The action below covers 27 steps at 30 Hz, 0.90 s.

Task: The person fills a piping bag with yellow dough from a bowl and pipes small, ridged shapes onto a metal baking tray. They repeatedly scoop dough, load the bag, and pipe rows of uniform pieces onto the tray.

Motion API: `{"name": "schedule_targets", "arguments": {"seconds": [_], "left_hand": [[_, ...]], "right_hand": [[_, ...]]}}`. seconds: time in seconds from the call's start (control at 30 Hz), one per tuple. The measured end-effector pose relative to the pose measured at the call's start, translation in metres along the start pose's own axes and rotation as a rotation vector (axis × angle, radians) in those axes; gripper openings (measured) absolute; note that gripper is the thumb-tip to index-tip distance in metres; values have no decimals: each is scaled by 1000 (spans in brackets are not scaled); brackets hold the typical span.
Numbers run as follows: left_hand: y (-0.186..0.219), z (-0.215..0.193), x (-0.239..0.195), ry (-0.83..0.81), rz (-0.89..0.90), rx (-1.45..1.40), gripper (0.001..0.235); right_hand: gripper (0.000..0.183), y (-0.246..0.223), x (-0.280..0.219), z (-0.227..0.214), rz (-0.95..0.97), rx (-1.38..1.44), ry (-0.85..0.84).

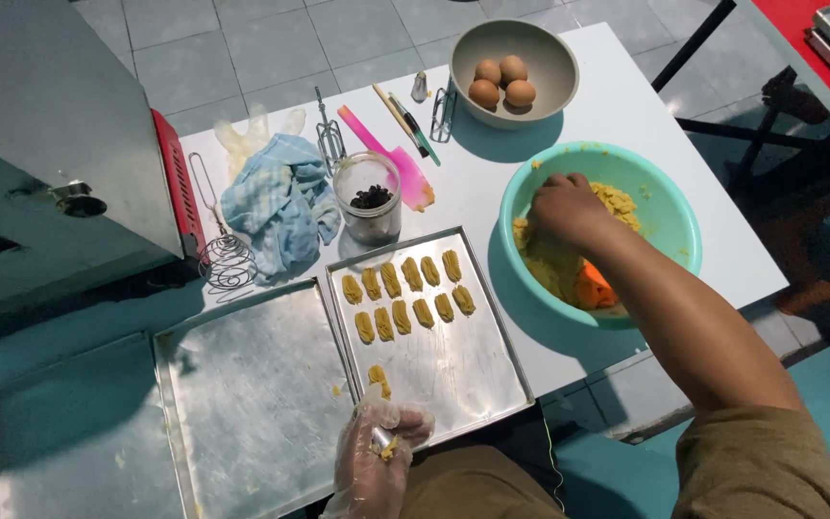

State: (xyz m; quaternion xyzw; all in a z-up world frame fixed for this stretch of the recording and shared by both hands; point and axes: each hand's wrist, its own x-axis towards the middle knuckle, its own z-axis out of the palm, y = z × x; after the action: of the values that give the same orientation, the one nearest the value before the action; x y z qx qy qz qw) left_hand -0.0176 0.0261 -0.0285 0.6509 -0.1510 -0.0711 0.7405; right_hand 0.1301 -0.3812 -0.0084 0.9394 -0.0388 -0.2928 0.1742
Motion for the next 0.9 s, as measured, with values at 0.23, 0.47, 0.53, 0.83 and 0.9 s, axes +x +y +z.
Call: {"name": "schedule_targets", "arguments": {"seconds": [0.23,0.47,0.53,0.83,0.9], "left_hand": [[-22,-6,-10,43,-157,-98,35],[-20,-6,-9,10,-32,-122,20],[-22,-5,-9,-8,-123,-92,29],[-27,-6,-14,-2,-130,-120,37],[-27,-5,-16,90,-110,-115,32]], "right_hand": [[45,-22,-44,-52,63,183,-44],[9,-36,-30,-16,83,177,123],[10,-31,-27,-6,83,197,178],[25,-20,-21,-16,128,376,104],[27,-15,-18,-12,68,371,84]]}}
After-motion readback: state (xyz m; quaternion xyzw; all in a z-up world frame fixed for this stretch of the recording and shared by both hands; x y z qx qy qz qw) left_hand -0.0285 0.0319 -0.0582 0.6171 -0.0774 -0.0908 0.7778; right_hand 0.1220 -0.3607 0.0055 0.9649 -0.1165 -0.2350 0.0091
